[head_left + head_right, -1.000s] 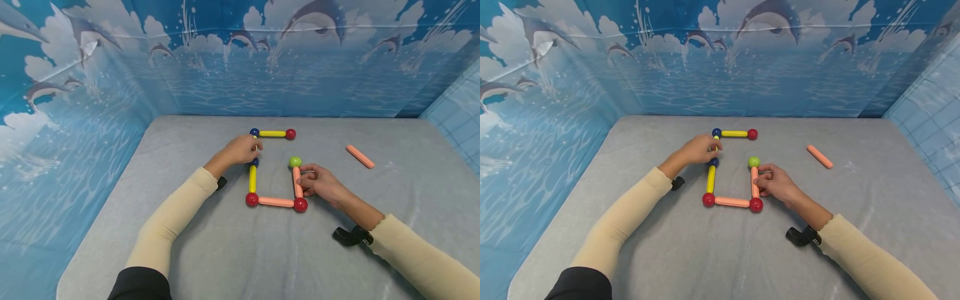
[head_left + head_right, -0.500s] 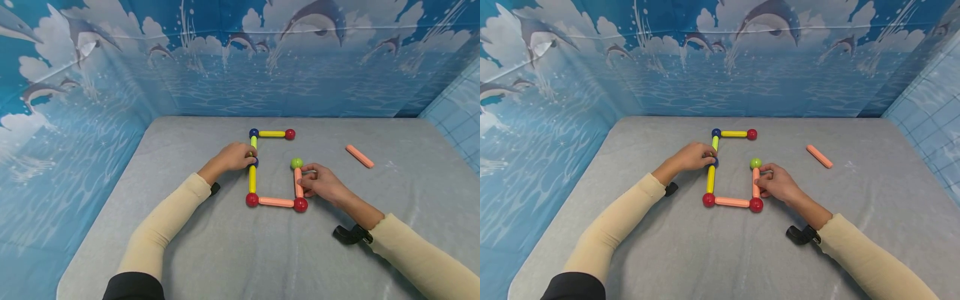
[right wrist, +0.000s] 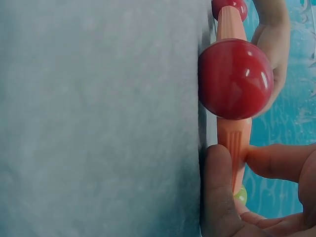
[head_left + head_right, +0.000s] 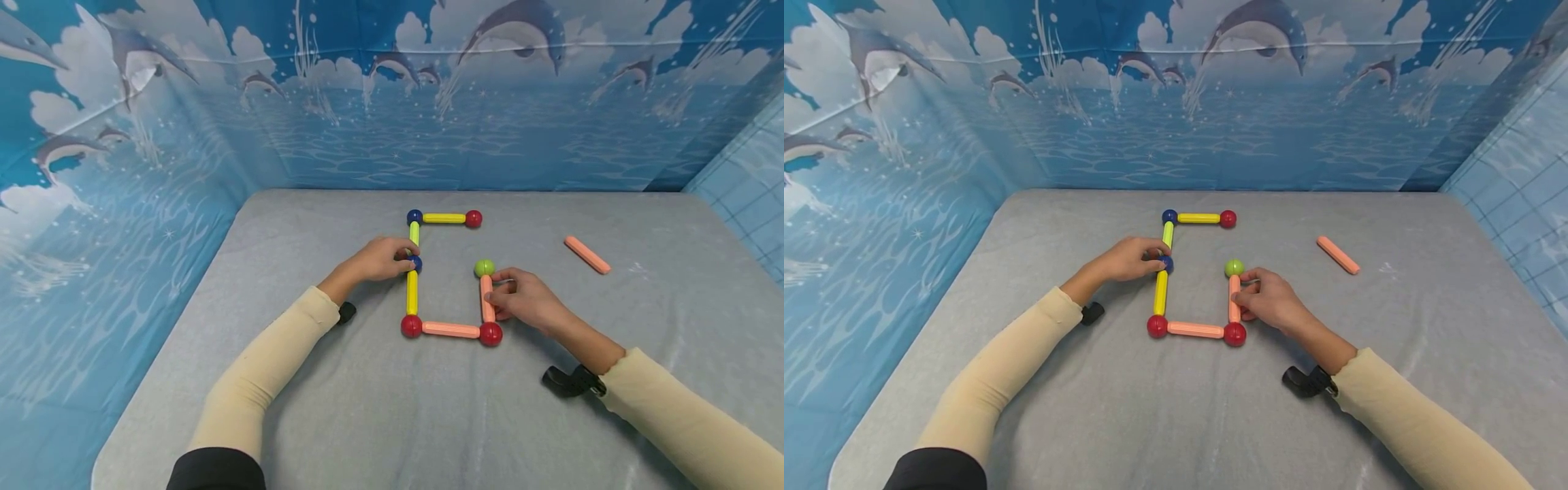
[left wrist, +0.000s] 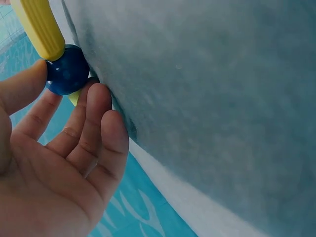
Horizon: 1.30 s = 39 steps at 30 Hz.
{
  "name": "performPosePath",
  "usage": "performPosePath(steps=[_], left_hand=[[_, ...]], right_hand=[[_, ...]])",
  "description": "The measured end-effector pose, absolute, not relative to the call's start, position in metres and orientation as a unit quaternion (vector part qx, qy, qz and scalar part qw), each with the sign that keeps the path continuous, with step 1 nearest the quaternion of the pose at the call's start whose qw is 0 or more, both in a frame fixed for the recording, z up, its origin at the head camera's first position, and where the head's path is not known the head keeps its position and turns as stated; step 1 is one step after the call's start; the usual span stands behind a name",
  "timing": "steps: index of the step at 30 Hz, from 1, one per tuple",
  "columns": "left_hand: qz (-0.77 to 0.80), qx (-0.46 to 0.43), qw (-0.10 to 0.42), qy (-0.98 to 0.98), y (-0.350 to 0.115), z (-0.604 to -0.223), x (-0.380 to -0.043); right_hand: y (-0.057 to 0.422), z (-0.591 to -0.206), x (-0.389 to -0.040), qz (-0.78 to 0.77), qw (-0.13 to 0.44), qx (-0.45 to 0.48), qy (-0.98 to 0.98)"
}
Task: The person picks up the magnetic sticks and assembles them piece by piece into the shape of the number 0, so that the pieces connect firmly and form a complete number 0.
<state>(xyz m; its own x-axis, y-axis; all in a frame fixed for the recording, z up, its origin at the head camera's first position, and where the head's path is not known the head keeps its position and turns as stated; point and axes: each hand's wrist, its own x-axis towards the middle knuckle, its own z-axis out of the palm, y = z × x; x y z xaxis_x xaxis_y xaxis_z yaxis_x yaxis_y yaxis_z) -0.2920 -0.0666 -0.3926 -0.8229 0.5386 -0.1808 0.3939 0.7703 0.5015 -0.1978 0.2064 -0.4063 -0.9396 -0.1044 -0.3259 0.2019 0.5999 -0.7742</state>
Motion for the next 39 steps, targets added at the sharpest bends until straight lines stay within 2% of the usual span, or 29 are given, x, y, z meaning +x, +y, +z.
performPosePath(steps=[14, 20, 25, 28, 31, 36, 39], left_hand=[[0.254, 0.241, 0.182, 0.919, -0.07, -0.393, -0.295], [0.252, 0.244, 0.187, 0.918, -0.07, -0.393, -0.296], [0.255, 0.245, 0.186, 0.917, -0.071, -0.395, -0.296], [0.258, 0.243, 0.187, 0.916, -0.072, -0.395, -0.296], [0.257, 0.241, 0.189, 0.917, -0.073, -0.394, -0.296], [0.257, 0.24, 0.191, 0.916, -0.073, -0.394, -0.295], [0.261, 0.242, 0.19, 0.915, -0.074, -0.393, -0.295]], right_hand=[[0.219, -0.398, -0.198, -0.425, 0.158, -0.015, 0.891], [0.254, -0.387, -0.214, -0.354, 0.076, -0.011, 0.932], [0.296, -0.385, -0.231, -0.309, -0.015, 0.026, 0.951], [0.317, -0.386, -0.24, -0.28, -0.048, 0.054, 0.957], [0.334, -0.389, -0.248, -0.252, -0.038, 0.072, 0.964], [0.353, -0.396, -0.255, -0.224, 0.027, 0.071, 0.972], [0.358, -0.4, -0.257, -0.218, 0.043, 0.069, 0.973]])
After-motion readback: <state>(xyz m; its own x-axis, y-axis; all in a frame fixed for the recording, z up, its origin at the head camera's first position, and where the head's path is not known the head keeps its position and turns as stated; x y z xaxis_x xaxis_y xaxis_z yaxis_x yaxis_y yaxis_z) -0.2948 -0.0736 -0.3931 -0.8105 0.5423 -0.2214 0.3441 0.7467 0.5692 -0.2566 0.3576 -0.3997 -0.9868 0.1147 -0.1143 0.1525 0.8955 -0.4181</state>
